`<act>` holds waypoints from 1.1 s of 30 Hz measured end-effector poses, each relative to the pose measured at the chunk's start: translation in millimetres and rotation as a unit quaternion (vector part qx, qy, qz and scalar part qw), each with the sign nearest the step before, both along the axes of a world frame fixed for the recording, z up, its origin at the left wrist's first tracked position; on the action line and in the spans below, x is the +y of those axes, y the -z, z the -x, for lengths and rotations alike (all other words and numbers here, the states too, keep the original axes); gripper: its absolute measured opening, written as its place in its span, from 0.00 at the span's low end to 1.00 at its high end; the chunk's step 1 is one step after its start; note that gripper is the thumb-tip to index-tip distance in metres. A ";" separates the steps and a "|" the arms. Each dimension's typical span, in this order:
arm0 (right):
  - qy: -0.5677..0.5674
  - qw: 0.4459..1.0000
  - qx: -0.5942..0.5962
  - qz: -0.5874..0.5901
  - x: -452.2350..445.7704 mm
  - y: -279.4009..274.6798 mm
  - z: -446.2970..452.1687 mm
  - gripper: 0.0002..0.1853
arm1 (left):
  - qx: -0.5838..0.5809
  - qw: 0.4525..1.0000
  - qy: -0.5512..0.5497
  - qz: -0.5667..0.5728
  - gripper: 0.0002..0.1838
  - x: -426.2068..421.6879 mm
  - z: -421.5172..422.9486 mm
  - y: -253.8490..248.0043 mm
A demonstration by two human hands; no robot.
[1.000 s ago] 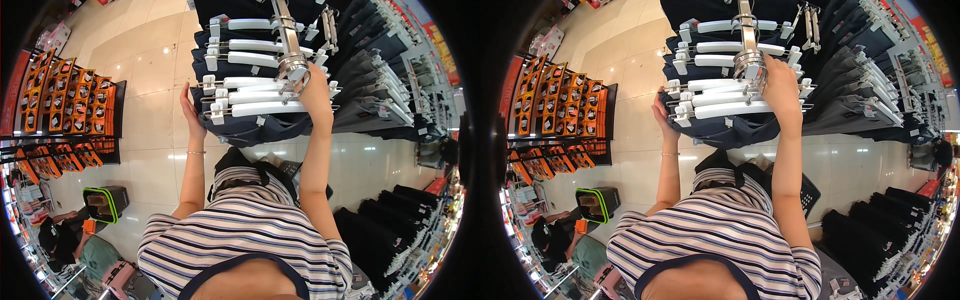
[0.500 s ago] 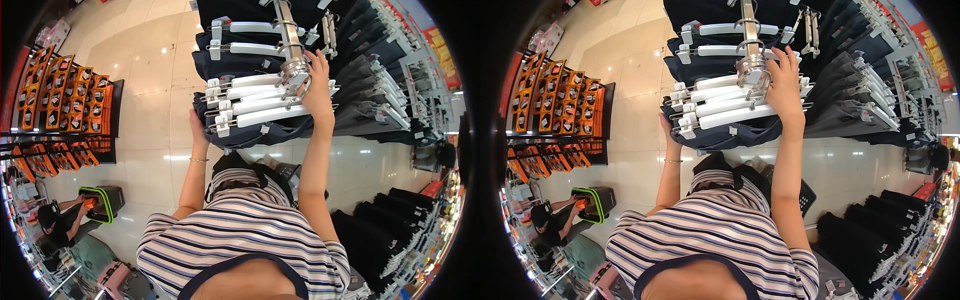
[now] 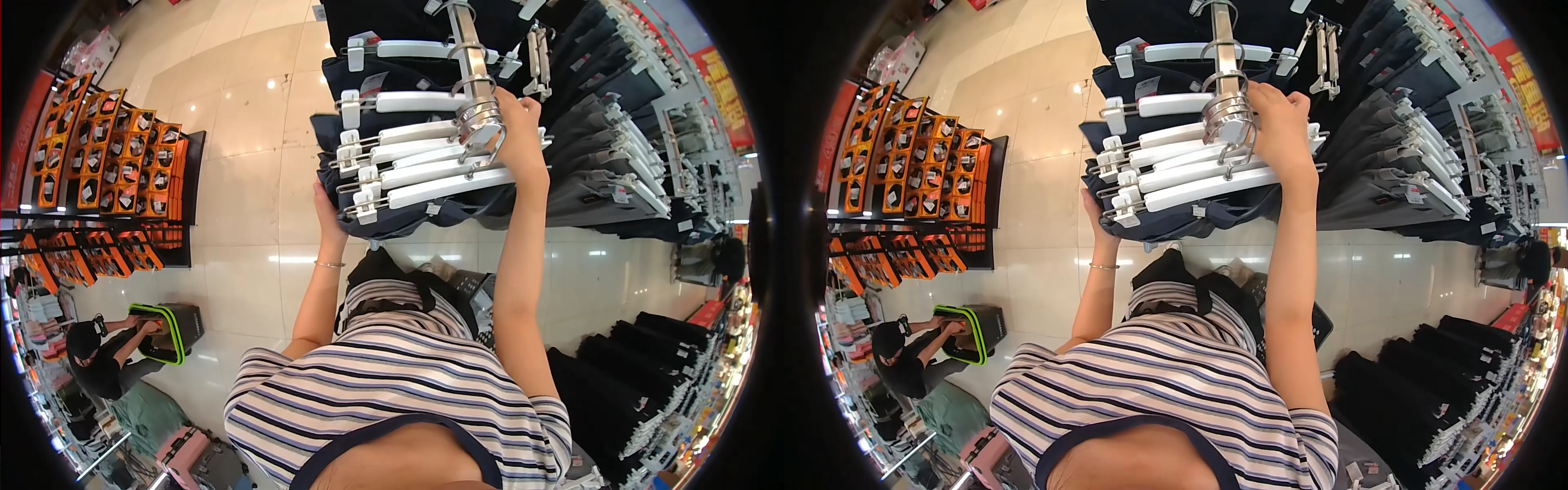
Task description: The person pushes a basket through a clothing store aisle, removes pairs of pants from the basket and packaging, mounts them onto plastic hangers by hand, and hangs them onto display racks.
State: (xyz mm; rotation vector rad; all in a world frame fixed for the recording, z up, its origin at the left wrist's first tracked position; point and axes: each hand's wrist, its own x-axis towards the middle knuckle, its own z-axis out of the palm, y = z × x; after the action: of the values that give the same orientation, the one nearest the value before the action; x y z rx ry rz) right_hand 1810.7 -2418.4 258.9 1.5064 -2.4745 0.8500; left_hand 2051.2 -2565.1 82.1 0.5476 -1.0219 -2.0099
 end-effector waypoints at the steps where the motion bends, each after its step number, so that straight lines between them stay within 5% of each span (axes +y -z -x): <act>1: -0.005 1.000 -0.003 -0.012 -0.4 -4.4 2.1 0.24 | 0.021 1.000 -0.015 -0.004 0.31 4.6 2.3 -8.1; 9: 0.003 0.997 -0.008 0.071 5.0 6.9 -0.9 0.22 | -0.012 0.995 -0.067 0.073 0.38 13.1 -1.5 -37.3; 12: 0.036 0.998 -0.030 0.049 9.7 1.0 -11.4 0.13 | -0.061 0.983 -0.100 0.143 0.42 15.3 -5.4 -42.7; 15: 0.057 0.978 -0.197 0.028 25.9 -21.5 -44.5 0.15 | -0.094 0.968 -0.098 0.209 0.49 16.1 -7.8 -39.6; 18: 0.060 0.997 0.004 0.039 38.5 0.6 -62.1 0.18 | -0.117 0.943 -0.099 0.297 0.56 18.1 -3.6 -55.2; 20: 0.076 0.997 0.029 -0.004 38.2 12.8 -66.4 0.20 | -0.122 0.917 -0.114 0.362 0.59 17.6 2.2 -58.0; 22: 0.101 0.984 0.135 -0.052 34.5 22.8 -66.9 0.21 | -0.109 0.932 -0.101 0.331 0.59 17.5 6.3 -60.6; 33: 0.108 0.981 0.161 -0.012 -2.5 37.0 -17.4 0.11 | -0.112 0.923 -0.140 0.341 0.52 -23.8 55.3 -53.2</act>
State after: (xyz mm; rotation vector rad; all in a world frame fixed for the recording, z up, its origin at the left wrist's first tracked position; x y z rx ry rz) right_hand 1828.1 -2420.9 221.9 1.2359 -2.3550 0.4976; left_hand 1995.9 -2588.9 135.3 0.5046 -1.5849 -1.2415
